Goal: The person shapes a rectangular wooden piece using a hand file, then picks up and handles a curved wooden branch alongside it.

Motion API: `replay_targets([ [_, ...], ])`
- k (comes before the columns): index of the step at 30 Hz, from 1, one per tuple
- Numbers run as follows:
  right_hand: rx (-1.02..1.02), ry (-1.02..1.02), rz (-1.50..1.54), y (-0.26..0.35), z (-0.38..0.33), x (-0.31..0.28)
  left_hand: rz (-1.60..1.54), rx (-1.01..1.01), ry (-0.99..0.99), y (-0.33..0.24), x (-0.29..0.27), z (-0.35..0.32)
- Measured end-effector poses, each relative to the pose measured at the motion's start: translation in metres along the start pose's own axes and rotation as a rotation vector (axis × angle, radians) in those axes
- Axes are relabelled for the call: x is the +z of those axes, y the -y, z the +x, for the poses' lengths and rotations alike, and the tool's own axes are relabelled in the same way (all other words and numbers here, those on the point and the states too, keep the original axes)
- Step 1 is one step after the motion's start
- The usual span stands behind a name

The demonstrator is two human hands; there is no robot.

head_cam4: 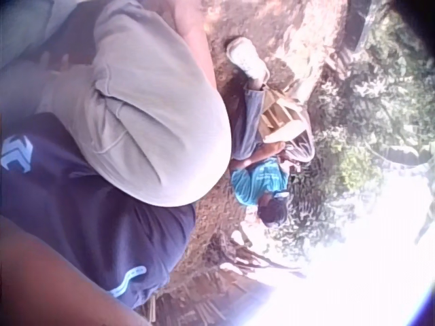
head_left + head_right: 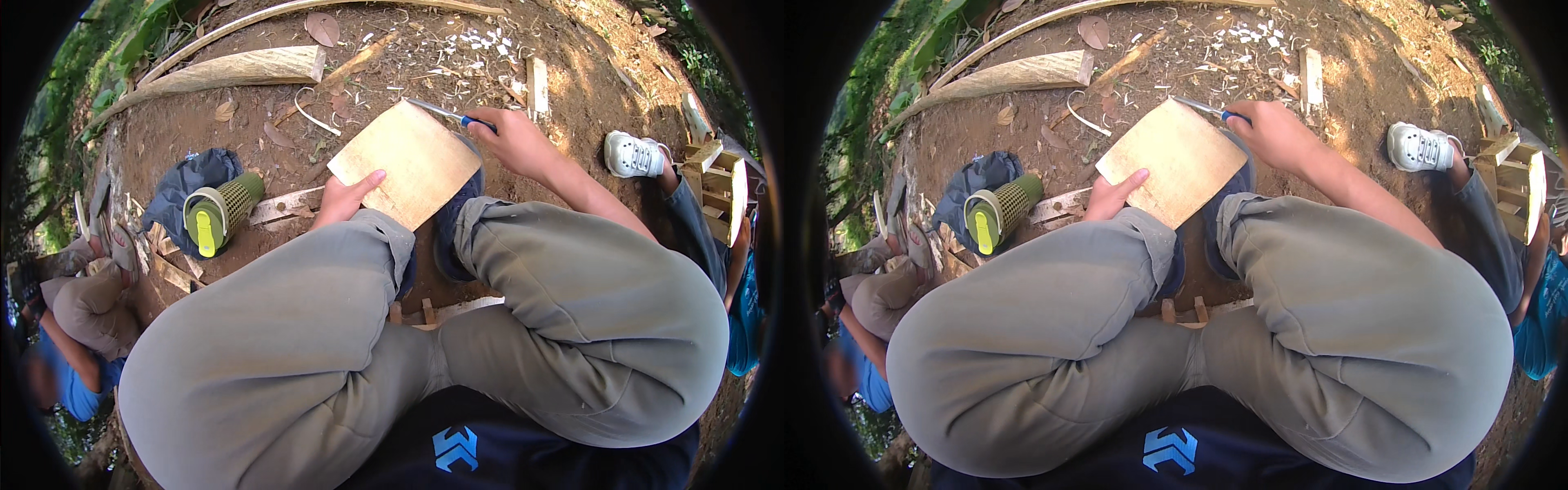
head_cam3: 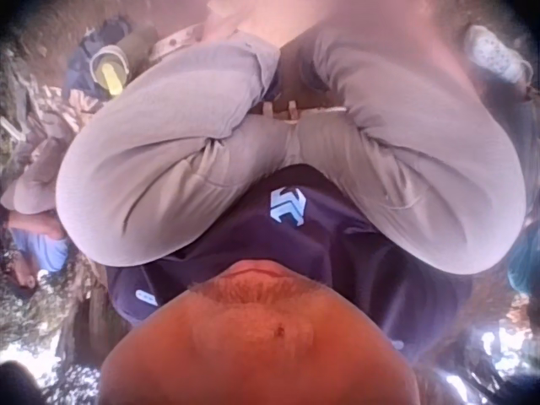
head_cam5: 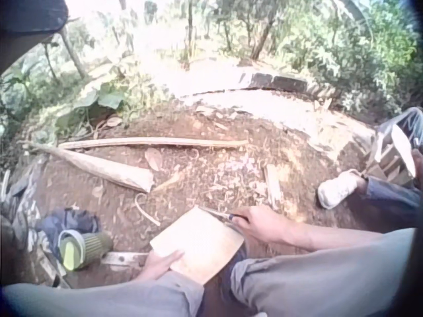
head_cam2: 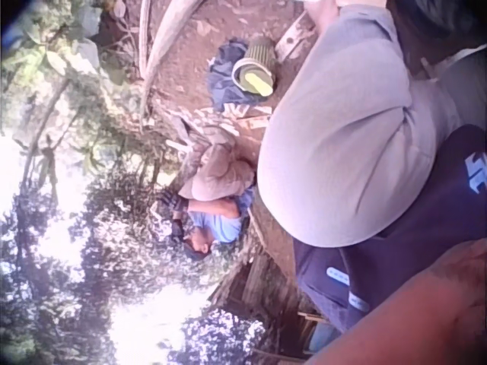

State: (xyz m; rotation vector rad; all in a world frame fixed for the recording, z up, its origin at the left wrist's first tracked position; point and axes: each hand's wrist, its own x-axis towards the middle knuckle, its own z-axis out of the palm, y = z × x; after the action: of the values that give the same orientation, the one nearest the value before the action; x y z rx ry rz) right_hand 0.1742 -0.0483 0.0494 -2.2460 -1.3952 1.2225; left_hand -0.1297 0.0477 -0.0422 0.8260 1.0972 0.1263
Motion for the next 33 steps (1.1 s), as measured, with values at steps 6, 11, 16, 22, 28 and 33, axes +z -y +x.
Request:
replay_targets([
  [6,0.016,-0.012,-0.08,0.004,0.015,0.001,-0.095,-0.09,0.025,-0.013,0.006,-0.005],
  [11,0.032,0.08,-0.147,0.02,0.036,-0.005,-0.104,-0.079,0.003,-0.011,0.006,-0.006],
  [16,0.019,0.022,-0.201,0.017,0.049,0.011,-0.148,-0.099,0.012,-0.017,0.01,-0.003],
  [22,0.034,0.045,-0.246,0.03,0.06,0.018,-0.112,-0.129,-0.018,-0.02,0.008,-0.006],
  [28,0.053,-0.011,-0.243,0.033,0.041,0.032,-0.156,-0.118,0.003,-0.021,0.014,-0.004],
  [33,0.127,0.074,-0.095,0.017,0.062,0.012,-0.129,-0.092,0.022,-0.015,0.008,0.001],
])
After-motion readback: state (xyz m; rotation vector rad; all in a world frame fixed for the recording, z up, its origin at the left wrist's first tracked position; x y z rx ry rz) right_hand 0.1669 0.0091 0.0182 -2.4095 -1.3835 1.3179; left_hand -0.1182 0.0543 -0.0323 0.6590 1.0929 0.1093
